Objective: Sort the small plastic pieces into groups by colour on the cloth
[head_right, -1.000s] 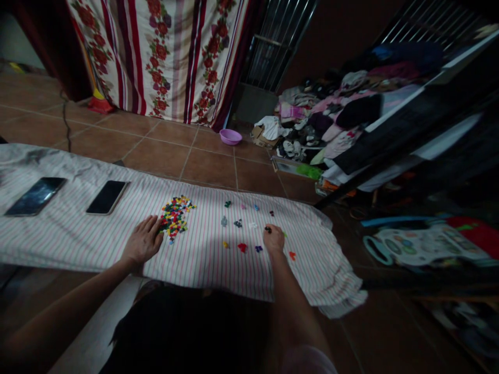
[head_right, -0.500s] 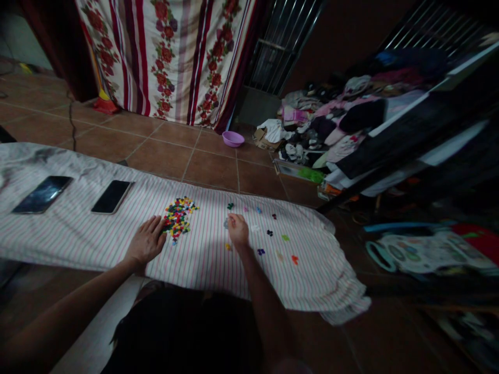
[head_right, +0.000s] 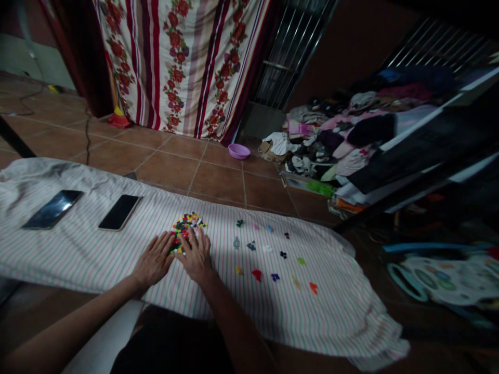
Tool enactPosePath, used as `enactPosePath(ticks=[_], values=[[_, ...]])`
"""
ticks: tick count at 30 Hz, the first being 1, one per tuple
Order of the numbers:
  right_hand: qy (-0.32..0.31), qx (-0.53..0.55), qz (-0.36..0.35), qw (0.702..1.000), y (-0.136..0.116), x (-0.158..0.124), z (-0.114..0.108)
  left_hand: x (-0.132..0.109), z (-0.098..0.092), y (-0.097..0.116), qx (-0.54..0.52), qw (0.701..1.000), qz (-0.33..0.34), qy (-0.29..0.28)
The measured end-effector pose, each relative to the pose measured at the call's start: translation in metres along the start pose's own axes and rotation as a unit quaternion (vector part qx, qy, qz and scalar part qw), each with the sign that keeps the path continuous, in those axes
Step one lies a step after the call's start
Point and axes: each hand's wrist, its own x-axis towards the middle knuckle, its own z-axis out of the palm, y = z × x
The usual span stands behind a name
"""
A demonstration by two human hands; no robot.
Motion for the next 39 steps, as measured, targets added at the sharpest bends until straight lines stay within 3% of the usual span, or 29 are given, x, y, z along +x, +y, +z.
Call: enactPosePath(ticks=[5,10,15,20,25,30,34,39], values=[[0.043,0.001,0.069,0.997,0.027,0.013,0.015,0.016,0.008,-0.004,-0.026,1.000,-0.008,0.014],[0.078,0.031,0.111,0.990,0.046,0.035,0.037,0.041,0.029,-0.012,-0.064,0.997,-0.044,0.007],[0.104,0.090,0.096,0.986,0.054,0.064,0.049,0.070,0.052,-0.020,-0.092,0.993,-0.077,0.007],[0.075,0.148,0.085,0.982,0.053,0.078,0.045,0.088,0.059,-0.025,-0.170,0.982,-0.077,-0.018],[0.050,0.260,0.073,0.961,0.043,0.078,0.031,0.094,0.046,-0.021,-0.311,0.936,-0.158,-0.042],[0.046,0.340,0.051,0.938,0.029,0.063,0.010,0.079,0.022,-0.007,-0.384,0.902,-0.195,-0.028],[0.040,0.326,0.003,0.944,0.017,0.038,-0.007,0.056,0.002,0.003,-0.386,0.907,-0.168,-0.023],[0.059,0.262,-0.025,0.963,0.011,0.007,-0.018,0.029,-0.017,-0.001,-0.318,0.945,-0.082,-0.014]])
